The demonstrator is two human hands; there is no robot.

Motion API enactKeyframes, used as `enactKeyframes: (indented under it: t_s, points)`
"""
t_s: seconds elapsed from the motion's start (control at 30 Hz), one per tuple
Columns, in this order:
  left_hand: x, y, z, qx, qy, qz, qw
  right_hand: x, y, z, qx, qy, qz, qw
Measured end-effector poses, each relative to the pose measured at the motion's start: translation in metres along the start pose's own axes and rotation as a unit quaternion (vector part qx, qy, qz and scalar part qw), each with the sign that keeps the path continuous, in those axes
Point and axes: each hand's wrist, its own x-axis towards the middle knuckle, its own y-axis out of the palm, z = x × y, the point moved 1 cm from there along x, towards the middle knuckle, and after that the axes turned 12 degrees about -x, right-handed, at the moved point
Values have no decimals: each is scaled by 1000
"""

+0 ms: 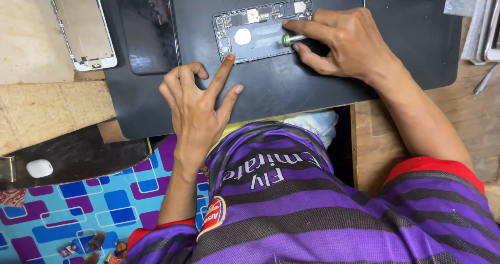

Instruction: Repairing a mobile phone by securing internal components and screws using a precision screwdriver

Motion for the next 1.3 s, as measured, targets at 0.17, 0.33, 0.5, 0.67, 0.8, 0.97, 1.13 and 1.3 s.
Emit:
enactKeyframes:
  t_s: [0.17, 0.33, 0.5, 0.67, 0.8, 0.97, 1.13, 1.3]
  points:
    - [1, 0, 0, 0, -1, 2, 1000, 7, 4, 1, -15, -8, 5, 1000]
    - [0, 1, 1, -3, 1, 0, 1000, 9, 3, 3, -16, 0, 2, 1000]
    - [1, -3, -3, -1, 0, 14, 1000, 0, -10, -10, 184, 138, -8, 973]
    - [10, -13, -12, 31, 46, 21, 998, -41, -13, -43, 53, 264, -88, 959]
    - [19, -16, -8, 8, 74, 8, 997, -58, -4, -61, -161, 228, -105, 954]
    - [15, -13, 0, -5, 63, 8, 998, -57, -2, -69, -155, 211, -81, 962]
    - [11, -14, 2, -12, 63, 6, 998, -26, -17, -28, -202, 156, -105, 961]
    - [19, -16, -4, -20, 72, 10, 997, 4, -1, 12, -17, 43, -70, 996]
